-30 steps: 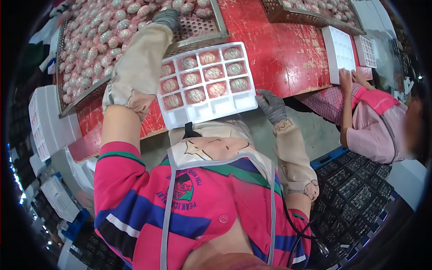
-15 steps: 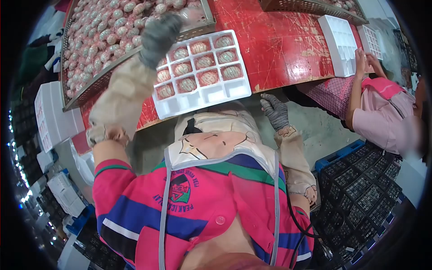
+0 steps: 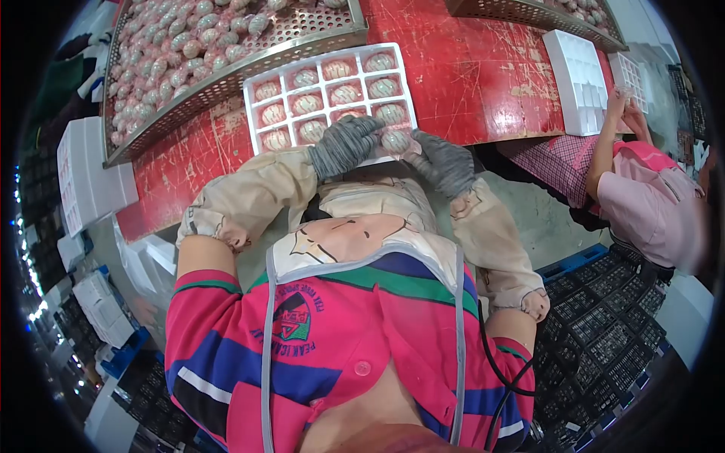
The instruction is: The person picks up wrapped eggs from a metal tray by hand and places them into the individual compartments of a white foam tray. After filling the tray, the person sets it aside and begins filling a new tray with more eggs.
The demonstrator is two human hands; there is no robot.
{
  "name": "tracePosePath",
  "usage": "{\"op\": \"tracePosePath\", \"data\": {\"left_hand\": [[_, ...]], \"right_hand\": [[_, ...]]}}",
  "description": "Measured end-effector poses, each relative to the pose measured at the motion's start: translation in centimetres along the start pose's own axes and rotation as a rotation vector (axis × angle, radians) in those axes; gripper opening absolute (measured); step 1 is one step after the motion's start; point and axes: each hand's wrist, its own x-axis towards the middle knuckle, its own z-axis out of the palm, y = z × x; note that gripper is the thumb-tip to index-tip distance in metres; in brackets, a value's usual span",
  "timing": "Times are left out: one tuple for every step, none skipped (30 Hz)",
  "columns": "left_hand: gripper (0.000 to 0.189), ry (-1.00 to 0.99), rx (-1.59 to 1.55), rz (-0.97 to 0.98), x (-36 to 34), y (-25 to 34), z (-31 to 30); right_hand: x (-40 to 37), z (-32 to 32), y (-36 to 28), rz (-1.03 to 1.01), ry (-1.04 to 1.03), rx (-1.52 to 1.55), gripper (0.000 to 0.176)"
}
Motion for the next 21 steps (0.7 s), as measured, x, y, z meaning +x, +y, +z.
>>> {"op": "tracePosePath", "data": {"left_hand": [[0.026, 0.0, -0.004, 0.0, 0.1, 0.4, -0.4], [0.025, 0.057, -0.178, -0.076, 0.3, 0.8, -0.9], [0.024, 0.114, -0.35, -0.153, 0.4, 0.8, -1.1], [0.024, 0.113, -0.352, -0.16, 0.4, 0.8, -0.9], [0.024, 0.125, -0.28, -0.171, 0.6, 1.0, -0.4], [0.023, 0.138, -0.208, -0.181, 0.8, 1.0, -0.1], [0.023, 0.138, -0.21, -0.189, 0.9, 1.1, 0.2], [0.022, 0.13, -0.167, -0.179, 1.0, 1.2, 0.4], [0.02, 0.125, -0.118, -0.17, 1.0, 1.3, 0.5], [0.02, 0.131, -0.107, -0.185, 1.1, 1.4, 0.4], [0.021, 0.089, -0.07, -0.172, 1.3, 1.6, 0.3], [0.022, 0.047, -0.028, -0.161, 1.5, 1.4, 0.2], [0.022, 0.062, -0.04, -0.127, 1.0, 0.8, 1.3], [0.021, 0.045, -0.025, -0.132, 1.0, 0.7, 1.7], [0.02, -0.03, 0.007, -0.166, 1.6, 0.8, 1.5], [0.019, -0.107, 0.029, -0.2, 2.1, 1.2, 1.5], [0.019, -0.104, 0.033, -0.209, 2.7, 1.6, 1.7], [0.019, -0.119, 0.055, -0.257, 3.3, 1.8, 1.9], [0.019, -0.137, 0.074, -0.303, 3.6, 1.8, 1.9], [0.019, -0.135, 0.077, -0.303, 4.1, 1.7, 0.9], [0.02, -0.282, -0.02, -0.302, 5.0, 1.4, -0.9]], "right_hand": [[0.8, 0.1, 0.1, 0.028, -0.148, -0.045, 0.037], [1.6, 0.2, 0.2, 0.055, -0.296, -0.089, 0.038], [2.2, 0.7, 0.5, 0.056, -0.299, -0.087, 0.038], [2.6, 1.4, 0.8, 0.072, -0.371, -0.144, 0.043], [3.1, 1.6, 0.6, 0.086, -0.444, -0.202, 0.048], [3.4, 1.5, 0.4, 0.081, -0.452, -0.2, 0.048], [3.6, 1.3, 0.1, 0.08, -0.474, -0.254, 0.045], [3.8, 1.1, -0.2, 0.075, -0.498, -0.309, 0.043], [4.0, 1.2, -0.3, 0.061, -0.504, -0.31, 0.043], [4.2, 1.3, -0.3, 0.062, -0.545, -0.366, 0.041], [4.6, 1.5, -0.2, 0.058, -0.581, -0.422, 0.039], [4.7, 1.9, -0.1, 0.03, -0.575, -0.421, 0.039], [4.5, 2.4, 0.3, 0.018, -0.587, -0.444, 0.036], [4.7, 2.8, 0.6, 0.009, -0.595, -0.469, 0.034], [5.1, 3.3, 0.8, -0.013, -0.59, -0.471, 0.034], [5.2, 3.7, 0.9, -0.048, -0.611, -0.513, 0.032], [5.4, 3.9, 1.0, -0.078, -0.631, -0.555, 0.03], [5.9, 4.0, 1.0, -0.085, -0.629, -0.557, 0.03], [6.3, 4.0, 0.9, -0.063, -0.675, -0.549, 0.028], [6.7, 4.0, 0.9, -0.04, -0.719, -0.541, 0.026], [6.8, 3.9, 1.3, -0.07, -0.737, -0.538, 0.028]]}}
